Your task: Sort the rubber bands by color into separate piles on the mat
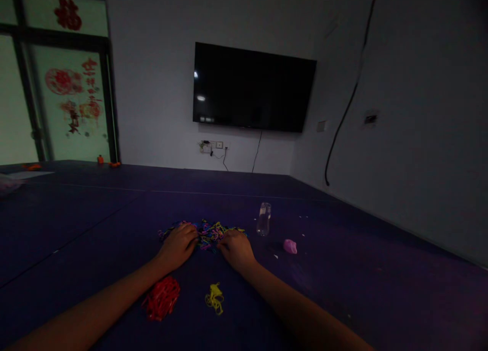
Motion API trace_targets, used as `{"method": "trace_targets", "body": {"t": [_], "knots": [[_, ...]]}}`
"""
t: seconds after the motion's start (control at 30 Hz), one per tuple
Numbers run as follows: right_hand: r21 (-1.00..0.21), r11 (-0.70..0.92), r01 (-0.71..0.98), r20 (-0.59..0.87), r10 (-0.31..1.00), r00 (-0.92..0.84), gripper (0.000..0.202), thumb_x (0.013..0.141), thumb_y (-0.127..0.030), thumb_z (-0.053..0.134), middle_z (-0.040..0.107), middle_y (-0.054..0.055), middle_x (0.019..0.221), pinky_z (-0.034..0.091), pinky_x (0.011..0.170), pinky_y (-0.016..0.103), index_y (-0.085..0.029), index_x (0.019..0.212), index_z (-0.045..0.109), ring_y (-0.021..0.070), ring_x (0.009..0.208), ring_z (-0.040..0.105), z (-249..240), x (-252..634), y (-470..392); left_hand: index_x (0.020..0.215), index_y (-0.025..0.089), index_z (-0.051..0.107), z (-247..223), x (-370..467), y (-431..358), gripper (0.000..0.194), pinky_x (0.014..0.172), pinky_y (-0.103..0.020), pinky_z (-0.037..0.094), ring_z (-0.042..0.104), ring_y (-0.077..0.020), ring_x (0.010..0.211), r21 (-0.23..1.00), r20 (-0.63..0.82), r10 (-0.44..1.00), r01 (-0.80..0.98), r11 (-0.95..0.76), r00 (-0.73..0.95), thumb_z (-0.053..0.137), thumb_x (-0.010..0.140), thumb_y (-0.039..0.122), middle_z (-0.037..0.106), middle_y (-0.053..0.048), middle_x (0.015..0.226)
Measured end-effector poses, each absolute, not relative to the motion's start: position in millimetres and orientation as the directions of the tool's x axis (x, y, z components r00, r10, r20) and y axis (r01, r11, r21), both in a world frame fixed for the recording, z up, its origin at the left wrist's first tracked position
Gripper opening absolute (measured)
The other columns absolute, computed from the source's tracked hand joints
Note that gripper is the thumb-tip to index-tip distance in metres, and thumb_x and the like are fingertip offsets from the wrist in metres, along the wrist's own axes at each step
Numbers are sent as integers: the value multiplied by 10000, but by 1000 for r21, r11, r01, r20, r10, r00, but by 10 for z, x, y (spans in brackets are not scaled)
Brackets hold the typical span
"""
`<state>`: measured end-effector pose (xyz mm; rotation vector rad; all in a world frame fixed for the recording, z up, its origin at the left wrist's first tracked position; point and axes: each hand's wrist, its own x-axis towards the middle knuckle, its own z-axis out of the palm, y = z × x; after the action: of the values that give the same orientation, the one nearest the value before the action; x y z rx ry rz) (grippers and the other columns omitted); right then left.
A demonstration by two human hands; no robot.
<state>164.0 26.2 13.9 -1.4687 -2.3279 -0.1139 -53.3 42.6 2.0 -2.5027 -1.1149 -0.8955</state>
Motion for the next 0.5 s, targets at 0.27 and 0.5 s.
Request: {"method": "trace_targets", "body": {"t": [0.27, 0.5], "knots": [[-102, 406, 908, 351, 869, -349, 216, 873, -228, 494, 681, 90, 949, 394, 824, 279, -160, 863, 699, 210, 939, 599, 135, 1624, 271, 1076, 201, 612, -26, -555, 458, 271, 965, -412, 415, 523, -215, 1119, 21, 542, 465, 542, -840, 700, 431, 890, 123, 633, -74, 1143], [-162, 394, 905, 383, 870, -310, 233, 870, -183, 475, 668, 96, 1009, 386, 876, 288, -173, 969, 685, 208, 997, 581, 90, 1639, 299, 1063, 197, 604, -26, -540, 453, 303, 935, -386, 429, 537, -210, 1076, 31, 547, 464, 537, -843, 697, 413, 861, 75, 646, -68, 1059]]}}
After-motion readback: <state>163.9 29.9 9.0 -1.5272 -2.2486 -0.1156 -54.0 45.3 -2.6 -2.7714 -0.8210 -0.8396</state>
